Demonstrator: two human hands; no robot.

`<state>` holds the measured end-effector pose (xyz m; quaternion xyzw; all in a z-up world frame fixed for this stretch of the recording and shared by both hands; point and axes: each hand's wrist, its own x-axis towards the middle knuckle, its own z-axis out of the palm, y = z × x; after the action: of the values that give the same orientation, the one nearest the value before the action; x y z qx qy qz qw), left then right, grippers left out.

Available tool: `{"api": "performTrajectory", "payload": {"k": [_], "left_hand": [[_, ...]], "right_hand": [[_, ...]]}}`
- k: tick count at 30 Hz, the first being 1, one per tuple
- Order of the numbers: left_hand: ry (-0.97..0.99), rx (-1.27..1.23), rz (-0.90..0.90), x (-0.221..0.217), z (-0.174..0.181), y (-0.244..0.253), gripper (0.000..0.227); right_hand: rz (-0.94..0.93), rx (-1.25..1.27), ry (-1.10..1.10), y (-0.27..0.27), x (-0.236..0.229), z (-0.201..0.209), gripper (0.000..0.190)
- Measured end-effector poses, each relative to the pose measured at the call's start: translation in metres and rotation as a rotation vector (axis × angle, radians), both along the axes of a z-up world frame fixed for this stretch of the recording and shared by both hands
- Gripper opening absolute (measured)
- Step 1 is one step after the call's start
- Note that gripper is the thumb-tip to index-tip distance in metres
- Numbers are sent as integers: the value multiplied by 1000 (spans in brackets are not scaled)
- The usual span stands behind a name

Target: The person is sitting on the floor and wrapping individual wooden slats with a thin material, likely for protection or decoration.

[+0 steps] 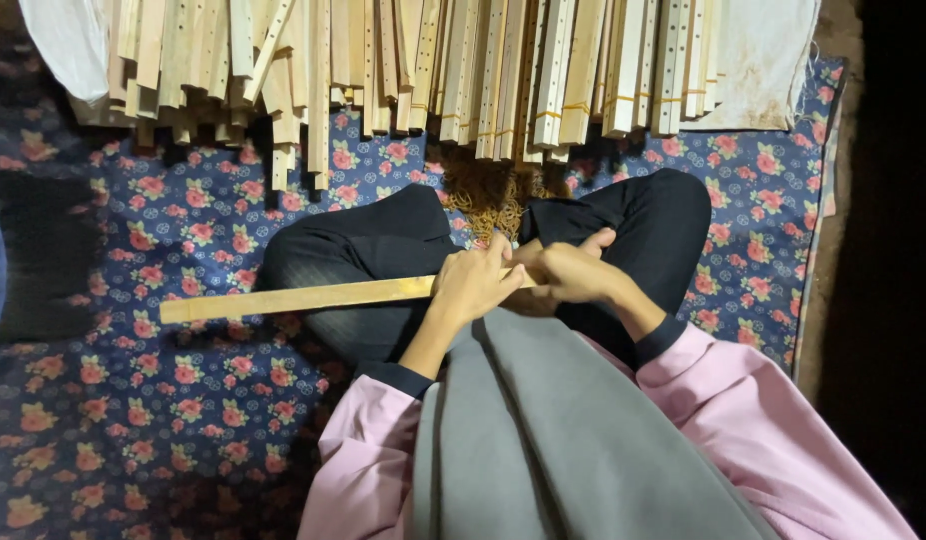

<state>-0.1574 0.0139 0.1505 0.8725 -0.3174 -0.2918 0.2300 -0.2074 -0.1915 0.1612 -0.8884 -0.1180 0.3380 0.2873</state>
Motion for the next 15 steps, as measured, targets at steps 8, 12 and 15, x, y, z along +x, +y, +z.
{"api": "performTrajectory", "payload": {"k": [8, 12, 15], "left_hand": [[-815, -329, -52, 20, -69, -49, 26], [-1102, -616, -32, 49, -14, -103, 28], [-1166, -565, 123, 61, 3, -146, 21]], "right_hand": [[-438, 281, -226, -16, -50, -70, 31], [-771, 301, -478, -25, -51, -75, 51], [-1002, 255, -636, -25, -38, -34, 50]]}}
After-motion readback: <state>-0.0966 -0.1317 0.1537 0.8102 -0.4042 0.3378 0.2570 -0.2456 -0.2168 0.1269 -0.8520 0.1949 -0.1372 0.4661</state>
